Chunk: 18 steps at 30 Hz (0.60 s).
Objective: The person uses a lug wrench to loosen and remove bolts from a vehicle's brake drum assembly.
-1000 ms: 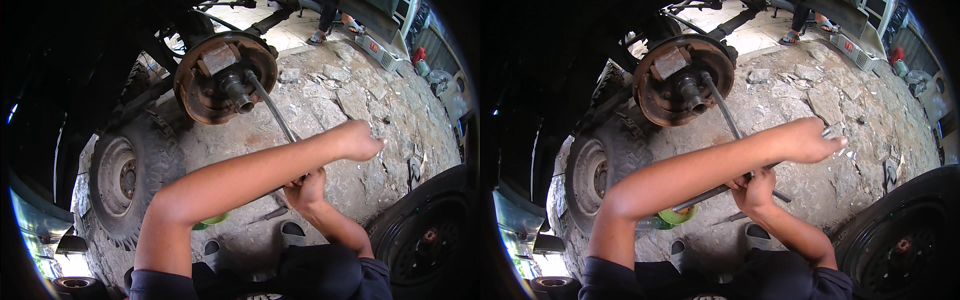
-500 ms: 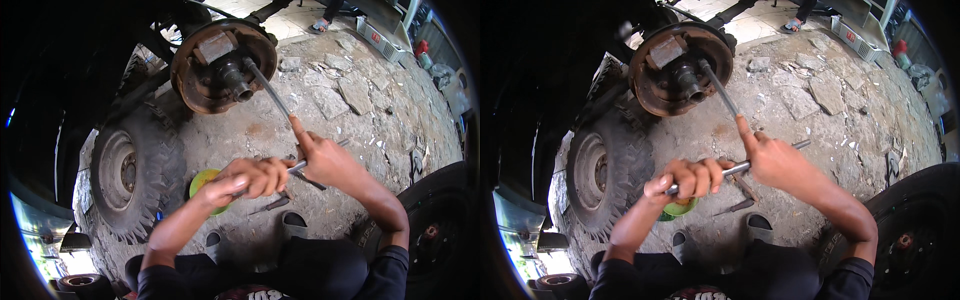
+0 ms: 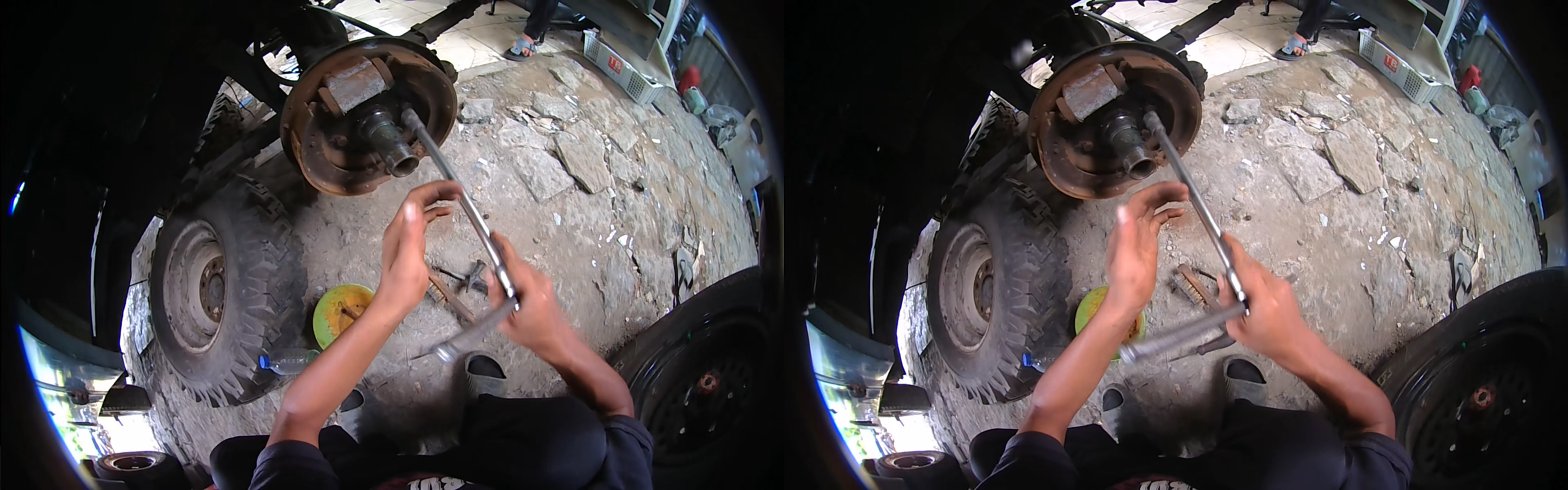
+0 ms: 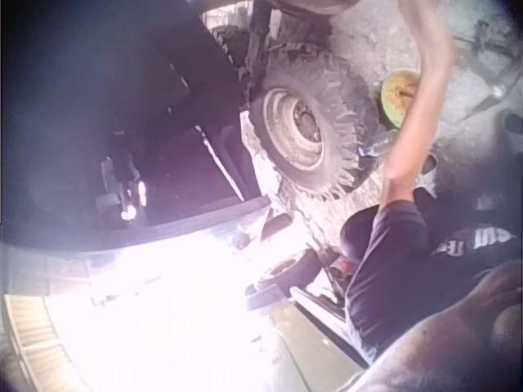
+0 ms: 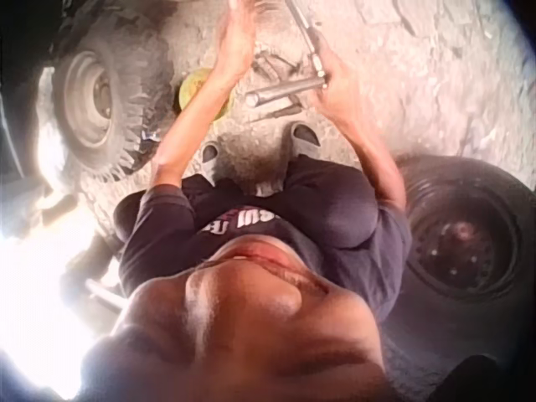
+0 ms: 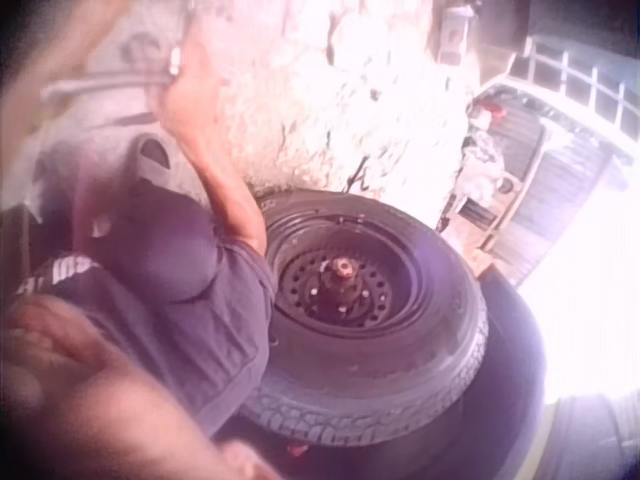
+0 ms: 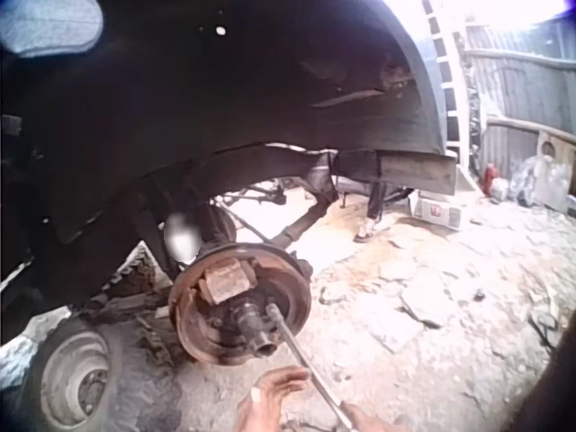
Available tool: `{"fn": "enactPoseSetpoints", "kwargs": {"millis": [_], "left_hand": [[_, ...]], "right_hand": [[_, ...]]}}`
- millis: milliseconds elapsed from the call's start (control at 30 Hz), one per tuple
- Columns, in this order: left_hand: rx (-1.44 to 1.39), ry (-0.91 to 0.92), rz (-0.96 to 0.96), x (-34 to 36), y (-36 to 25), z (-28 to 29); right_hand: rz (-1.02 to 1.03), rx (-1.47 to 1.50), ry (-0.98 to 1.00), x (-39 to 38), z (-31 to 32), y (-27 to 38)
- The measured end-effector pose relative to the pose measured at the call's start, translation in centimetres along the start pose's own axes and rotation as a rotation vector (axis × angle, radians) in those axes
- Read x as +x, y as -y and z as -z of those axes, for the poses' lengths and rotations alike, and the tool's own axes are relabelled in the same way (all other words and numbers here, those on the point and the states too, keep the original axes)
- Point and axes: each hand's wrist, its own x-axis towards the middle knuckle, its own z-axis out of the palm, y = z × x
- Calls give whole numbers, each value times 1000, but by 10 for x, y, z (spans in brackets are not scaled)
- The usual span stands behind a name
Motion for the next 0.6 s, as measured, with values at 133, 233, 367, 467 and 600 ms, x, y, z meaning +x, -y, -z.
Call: {"fn": "enactPoseSetpoints", "kwargs": {"millis": [133,233,367,467,600], "left_hand": [[-115,252,-237,-9,-29,-22],[80,69,-268,0,-26,-13],[233,-13,234,-29,-5,12],[391,404,522,-61,9,30],[94,820,864,-62,-23,38]], "right_hand": [[-78,320,-107,-5,-11,0],[-389,837,-166,-6,-10,17],[-543,1206,-256,11,-11,28],[-534,1332,-220,9,-12,26],[-588,1426,-225,5,-14,28]]}}
